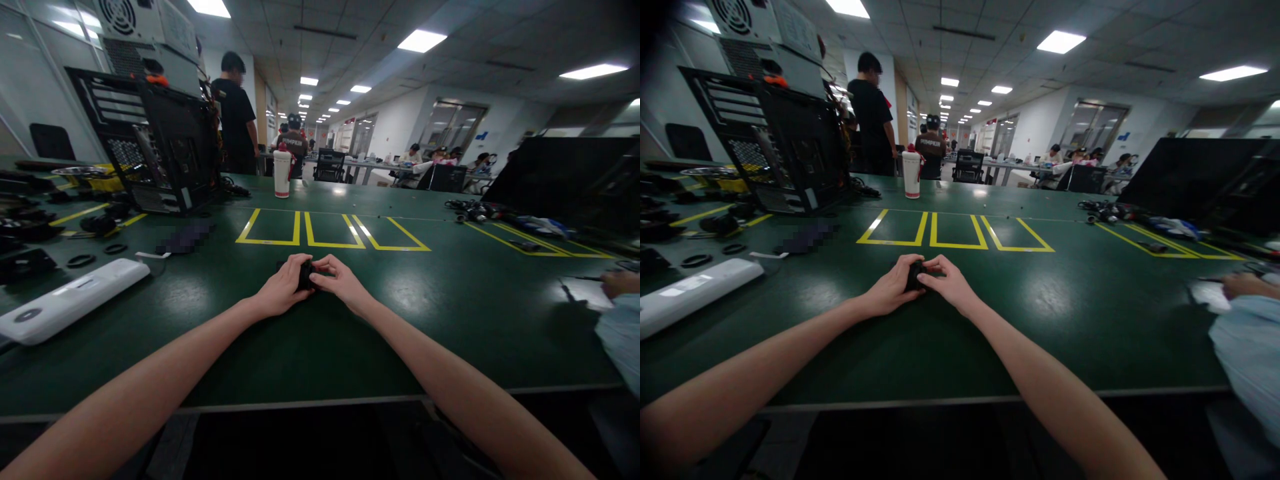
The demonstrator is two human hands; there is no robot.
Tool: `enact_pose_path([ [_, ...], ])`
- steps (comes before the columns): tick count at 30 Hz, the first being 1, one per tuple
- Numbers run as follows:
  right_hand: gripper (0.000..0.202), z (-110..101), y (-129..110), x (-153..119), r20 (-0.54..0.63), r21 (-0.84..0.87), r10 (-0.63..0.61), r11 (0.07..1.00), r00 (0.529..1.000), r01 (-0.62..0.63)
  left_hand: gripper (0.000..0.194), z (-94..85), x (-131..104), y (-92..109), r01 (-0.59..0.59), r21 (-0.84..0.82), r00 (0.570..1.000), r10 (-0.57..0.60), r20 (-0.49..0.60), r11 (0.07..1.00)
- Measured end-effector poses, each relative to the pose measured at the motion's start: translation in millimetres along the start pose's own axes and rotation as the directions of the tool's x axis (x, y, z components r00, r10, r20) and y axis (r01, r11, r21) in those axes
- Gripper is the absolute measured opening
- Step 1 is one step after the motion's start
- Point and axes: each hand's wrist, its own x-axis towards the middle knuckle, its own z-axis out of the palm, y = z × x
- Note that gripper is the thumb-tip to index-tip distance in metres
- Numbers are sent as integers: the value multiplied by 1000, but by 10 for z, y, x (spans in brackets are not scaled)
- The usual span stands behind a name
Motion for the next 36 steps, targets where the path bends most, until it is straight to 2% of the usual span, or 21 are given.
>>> enact_pose_path([
  [6, 30, -1, 18, 33, -33, 16, 27, 1000, 999, -27, 61, -5, 5, 6, -8, -3, 1000, 8, 1, 1000],
  [9, 33, -14, 18, 37, 0, 17, 55, 998, 998, -55, 61, -2, 6, 5, -7, -6, 1000, 7, -6, 1000],
  [15, 32, -17, 24, 12, 27, 10, -52, 999, 998, 52, 60, -4, 3, 7, -13, -5, 1000, 13, -1, 1000],
  [20, 26, 7, 37, 26, -7, 29, 13, 999, 1000, -13, 60, -10, 4, 19, -8, -9, 1000, 8, 1, 1000],
  [27, 34, -8, 43, 45, 0, -5, 56, 998, 998, -56, 61, -9, 2, 10, 0, 6, 1000, 0, 7, 1000],
  [32, 36, -19, 7, -1, 31, -8, 24, 1000, 999, -23, 59, -9, 2, 9, -8, 6, 1000, 8, 7, 1000],
  [36, 27, 6, 2, 2, 12, 23, 22, 999, 1000, -22, 59, -10, 5, 18, -8, 9, 1000, 8, 2, 1000],
])
